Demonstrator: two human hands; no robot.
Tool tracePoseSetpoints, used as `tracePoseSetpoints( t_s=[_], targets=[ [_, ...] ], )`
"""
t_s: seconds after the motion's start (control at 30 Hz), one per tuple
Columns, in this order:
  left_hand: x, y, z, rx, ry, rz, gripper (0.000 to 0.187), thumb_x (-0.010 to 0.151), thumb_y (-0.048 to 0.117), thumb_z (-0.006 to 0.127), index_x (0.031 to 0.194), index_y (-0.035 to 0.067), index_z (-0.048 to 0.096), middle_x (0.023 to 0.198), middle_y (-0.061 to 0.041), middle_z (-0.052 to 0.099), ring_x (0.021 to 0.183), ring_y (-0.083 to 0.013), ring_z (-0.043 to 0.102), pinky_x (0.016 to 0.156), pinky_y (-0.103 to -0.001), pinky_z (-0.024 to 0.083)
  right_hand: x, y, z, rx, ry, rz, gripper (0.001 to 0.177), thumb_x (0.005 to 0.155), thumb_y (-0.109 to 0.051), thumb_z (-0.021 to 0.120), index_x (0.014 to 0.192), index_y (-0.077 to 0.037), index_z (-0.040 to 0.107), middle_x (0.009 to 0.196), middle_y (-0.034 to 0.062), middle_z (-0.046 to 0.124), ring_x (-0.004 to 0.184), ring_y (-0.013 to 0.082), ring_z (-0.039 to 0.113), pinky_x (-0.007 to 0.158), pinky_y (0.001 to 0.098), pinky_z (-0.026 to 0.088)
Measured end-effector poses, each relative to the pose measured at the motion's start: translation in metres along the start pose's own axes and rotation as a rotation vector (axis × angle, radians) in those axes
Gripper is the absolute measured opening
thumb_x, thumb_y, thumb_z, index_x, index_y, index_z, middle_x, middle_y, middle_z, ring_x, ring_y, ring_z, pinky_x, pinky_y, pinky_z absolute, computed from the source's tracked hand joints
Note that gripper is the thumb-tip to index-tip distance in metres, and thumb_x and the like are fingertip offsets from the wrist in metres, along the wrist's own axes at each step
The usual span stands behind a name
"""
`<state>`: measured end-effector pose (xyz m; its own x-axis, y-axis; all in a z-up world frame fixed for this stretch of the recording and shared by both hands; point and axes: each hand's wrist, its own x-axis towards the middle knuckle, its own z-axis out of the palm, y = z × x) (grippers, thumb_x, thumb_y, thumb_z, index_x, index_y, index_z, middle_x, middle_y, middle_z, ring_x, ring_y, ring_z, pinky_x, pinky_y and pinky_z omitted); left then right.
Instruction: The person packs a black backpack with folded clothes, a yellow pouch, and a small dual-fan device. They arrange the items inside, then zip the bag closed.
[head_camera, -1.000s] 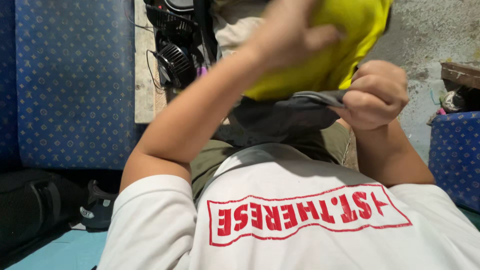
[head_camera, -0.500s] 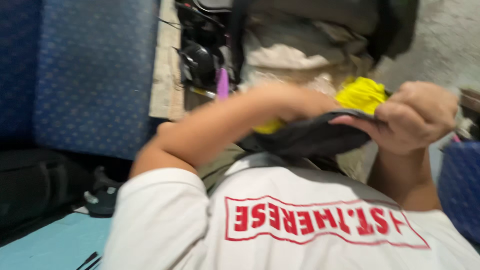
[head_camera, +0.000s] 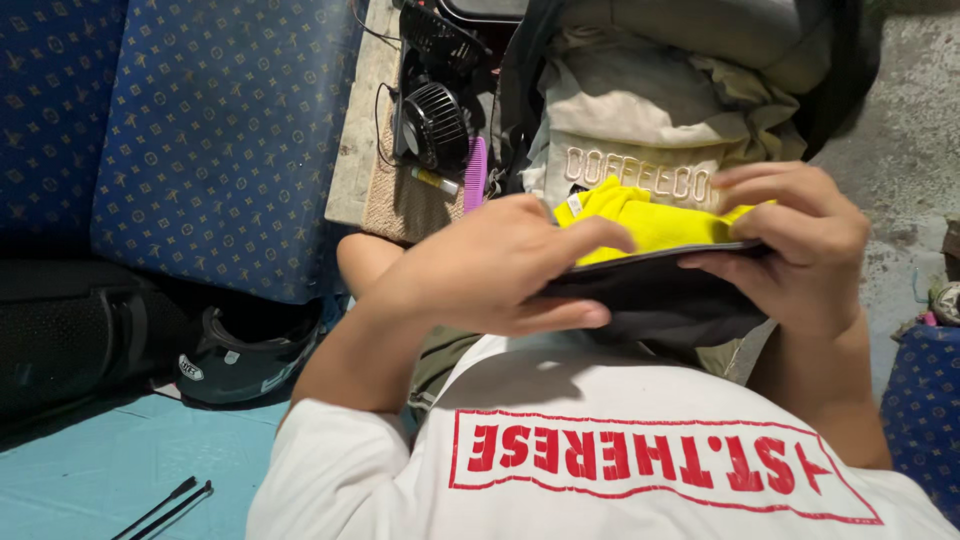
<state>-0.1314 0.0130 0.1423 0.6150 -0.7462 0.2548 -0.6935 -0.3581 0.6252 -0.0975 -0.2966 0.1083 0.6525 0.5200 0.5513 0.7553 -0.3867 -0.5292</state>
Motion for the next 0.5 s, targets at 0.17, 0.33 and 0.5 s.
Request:
tracePoseSetpoints(
  t_s=[0.17, 0.33, 0.5],
  targets=[
    [-0.019, -0.032, 0.007, -0.164, 0.158, -0.065, 0.05, 0.094, 0.038, 0.076, 0.131, 0.012, 0.053, 0.068, -0.001, 0.059, 0.065, -0.0186, 0.059, 0.069, -0.035, 0.045, 0.012, -0.008, -0.004, 0.006, -0.253, 0.185, 0.033, 0.078, -0.014, 0.085, 0.073, -0.003, 0.054, 0.113, 0.0121, 0.075, 0.098, 0.0305, 0.07, 0.083, 0.038, 0.052],
    [-0.034, -0.064, 0.054, -0.94, 0.716, -0.242, 0.02, 0.11, 0.012, 0.066, 0.126, 0.01, 0.054, 0.082, 0.003, 0.058, 0.059, -0.0029, 0.045, 0.052, -0.021, 0.032, 0.007, 0.0, 0.003, 0.046, -0.395, 0.163, 0.024, 0.076, -0.012, 0.08, 0.097, -0.002, 0.072, 0.092, 0.0095, 0.072, 0.091, 0.0297, 0.067, 0.083, 0.0373, 0.051],
    [-0.041, -0.169, 0.047, -0.285, 1.056, -0.601, 0.04, 0.106, 0.026, 0.076, 0.132, 0.007, 0.053, 0.099, -0.007, 0.062, 0.082, -0.0144, 0.061, 0.071, -0.028, 0.051, -0.01, 0.01, 0.02, -0.032, -0.351, 0.204, 0.031, 0.084, -0.014, 0.085, 0.078, -0.003, 0.057, 0.074, 0.0125, 0.055, 0.081, 0.0297, 0.057, 0.079, 0.0354, 0.049]
  ],
)
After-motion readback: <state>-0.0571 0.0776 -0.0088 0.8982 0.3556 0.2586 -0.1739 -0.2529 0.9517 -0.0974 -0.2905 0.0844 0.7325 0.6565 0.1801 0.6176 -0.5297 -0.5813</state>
